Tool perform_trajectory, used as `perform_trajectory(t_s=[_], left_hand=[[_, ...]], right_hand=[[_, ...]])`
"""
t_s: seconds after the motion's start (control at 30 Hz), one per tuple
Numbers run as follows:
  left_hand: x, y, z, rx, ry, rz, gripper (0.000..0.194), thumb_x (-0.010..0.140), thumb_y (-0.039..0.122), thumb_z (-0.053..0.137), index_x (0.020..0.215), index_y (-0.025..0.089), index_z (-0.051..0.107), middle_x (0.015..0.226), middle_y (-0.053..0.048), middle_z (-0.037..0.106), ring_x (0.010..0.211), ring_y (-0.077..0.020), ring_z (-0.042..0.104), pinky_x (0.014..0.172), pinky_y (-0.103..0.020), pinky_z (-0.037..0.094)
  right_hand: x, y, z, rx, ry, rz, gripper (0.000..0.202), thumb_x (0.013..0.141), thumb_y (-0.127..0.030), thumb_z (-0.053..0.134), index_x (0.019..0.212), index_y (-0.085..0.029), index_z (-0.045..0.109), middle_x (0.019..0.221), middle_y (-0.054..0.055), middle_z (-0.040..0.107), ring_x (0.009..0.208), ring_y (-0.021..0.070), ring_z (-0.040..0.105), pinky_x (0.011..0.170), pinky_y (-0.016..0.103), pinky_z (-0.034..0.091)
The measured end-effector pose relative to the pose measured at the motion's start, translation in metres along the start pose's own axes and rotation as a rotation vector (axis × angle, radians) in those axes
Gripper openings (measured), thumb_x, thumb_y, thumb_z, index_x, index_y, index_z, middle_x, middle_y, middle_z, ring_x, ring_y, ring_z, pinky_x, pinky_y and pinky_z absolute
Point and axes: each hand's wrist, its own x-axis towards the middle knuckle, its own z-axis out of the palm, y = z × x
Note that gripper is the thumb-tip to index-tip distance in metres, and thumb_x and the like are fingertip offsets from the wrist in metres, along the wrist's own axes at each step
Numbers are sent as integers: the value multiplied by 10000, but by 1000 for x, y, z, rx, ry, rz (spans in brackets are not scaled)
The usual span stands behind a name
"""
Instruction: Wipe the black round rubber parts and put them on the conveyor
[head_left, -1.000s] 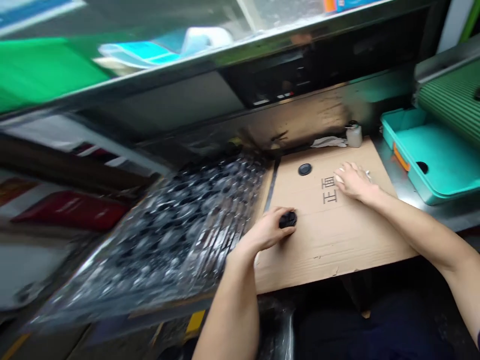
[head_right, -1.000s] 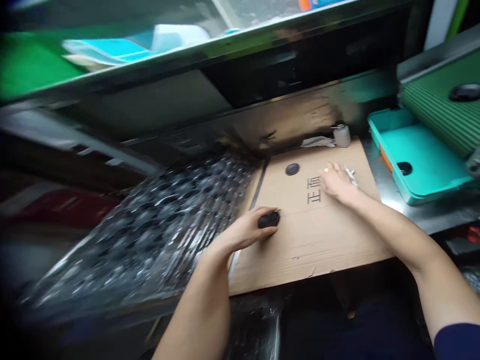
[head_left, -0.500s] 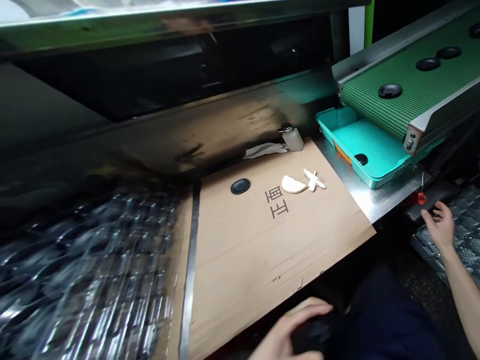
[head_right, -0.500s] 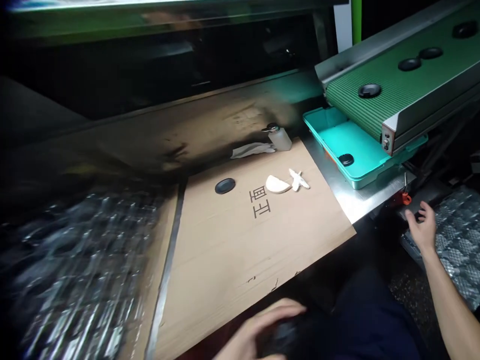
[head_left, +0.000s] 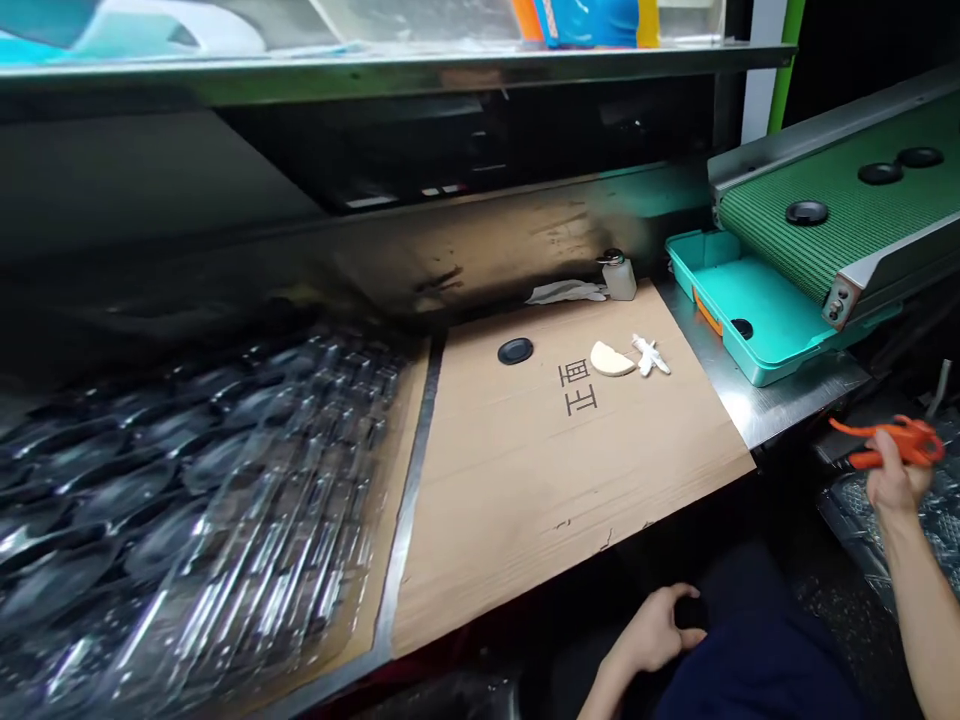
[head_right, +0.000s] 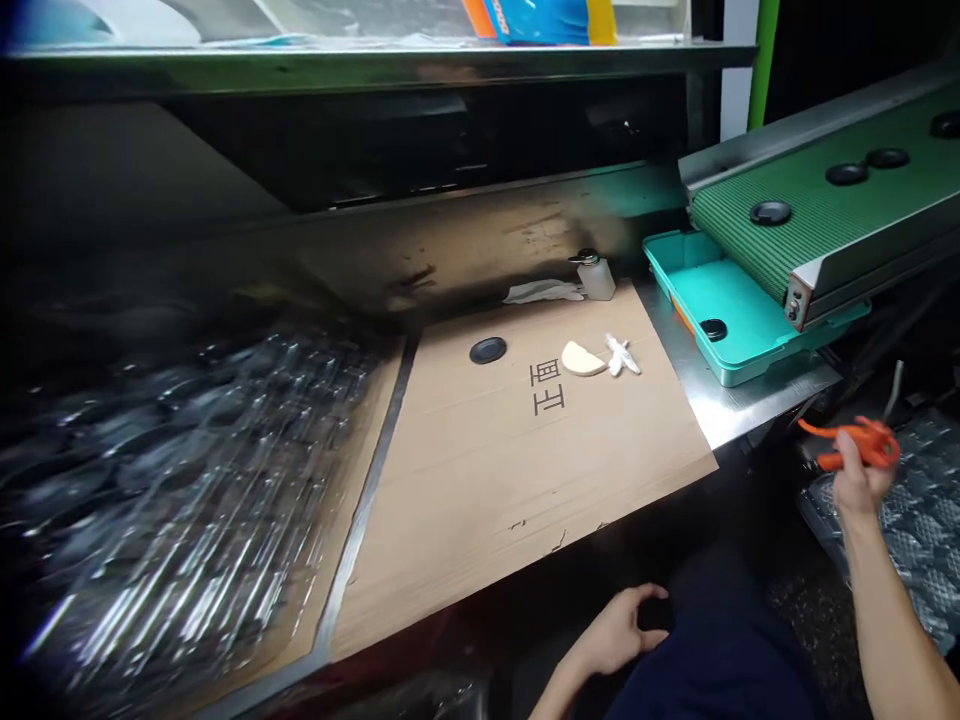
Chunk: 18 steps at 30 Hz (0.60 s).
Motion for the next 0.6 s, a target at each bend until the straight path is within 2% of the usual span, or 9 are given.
perform_trajectory(t_s=[0.03,0.1,0.13,0.2,0.27,0.3,0.37,0.47,0.6], left_hand=[[2,-6,-4,-154,48,19,728,690,480,873,1316,161,682,1152,-143,749,1103,-352,699,981,-444,540],[11,-11,-12,-579,163,32,699,751,494,857,1343,187,646,1241,-142,725,1141,-320,696,1003,-441,547],[17,-11,-14,-839,208,11,666,798,464,833,1373,212,611,1245,-133,724,1115,-298,712,984,-448,565],[33,-4,-18,-1296,246,-41,509,884,338,767,1346,215,590,1177,-119,738,1041,-262,740,953,-470,596],[49,7,-22,-1576,317,-111,234,964,252,654,1184,172,637,1106,-115,744,1000,-235,747,950,-480,616],[56,12,-23,-1642,327,-117,169,990,245,611,1128,156,649,1067,-122,745,972,-233,752,932,-475,628],[66,21,-25,-1681,354,-118,168,1020,255,558,1047,129,664,981,-135,742,906,-229,757,866,-437,652],[70,26,-22,-1653,406,-96,176,998,290,619,1029,125,671,929,-140,737,841,-232,756,784,-406,662],[63,19,-14,-1570,408,16,332,863,394,808,1046,142,694,992,-141,745,824,-236,749,762,-423,651]], right_hand=[[-10,-20,-16,55,-121,-11,473,759,-517,803,1090,-218,645,1218,78,687,1071,265,719,955,465,601],[-36,-59,-46,50,-597,86,364,867,-470,734,1126,-236,630,1371,117,646,1218,297,676,1002,493,584],[-52,-75,-58,3,-825,173,356,905,-460,697,1181,-251,615,1424,132,626,1222,307,678,953,476,604],[-87,-98,-72,-186,-1147,302,389,970,-501,599,1270,-253,608,1315,149,701,1103,290,728,802,377,623],[-125,-107,-73,-465,-1393,330,384,980,-542,572,1204,-241,651,1000,94,778,863,252,754,697,319,575],[-143,-107,-69,-624,-1483,319,381,997,-552,533,1189,-246,652,831,47,756,738,237,732,645,310,533],[-175,-104,-59,-888,-1632,247,361,1028,-544,448,1109,-254,647,669,-2,686,641,241,698,615,315,454],[-200,-97,-41,-1094,-1741,123,371,1049,-523,363,970,-250,602,681,15,688,713,282,725,637,321,389],[-198,-96,-25,-1165,-1739,80,384,1051,-535,335,954,-247,570,729,35,709,764,296,737,648,316,364]])
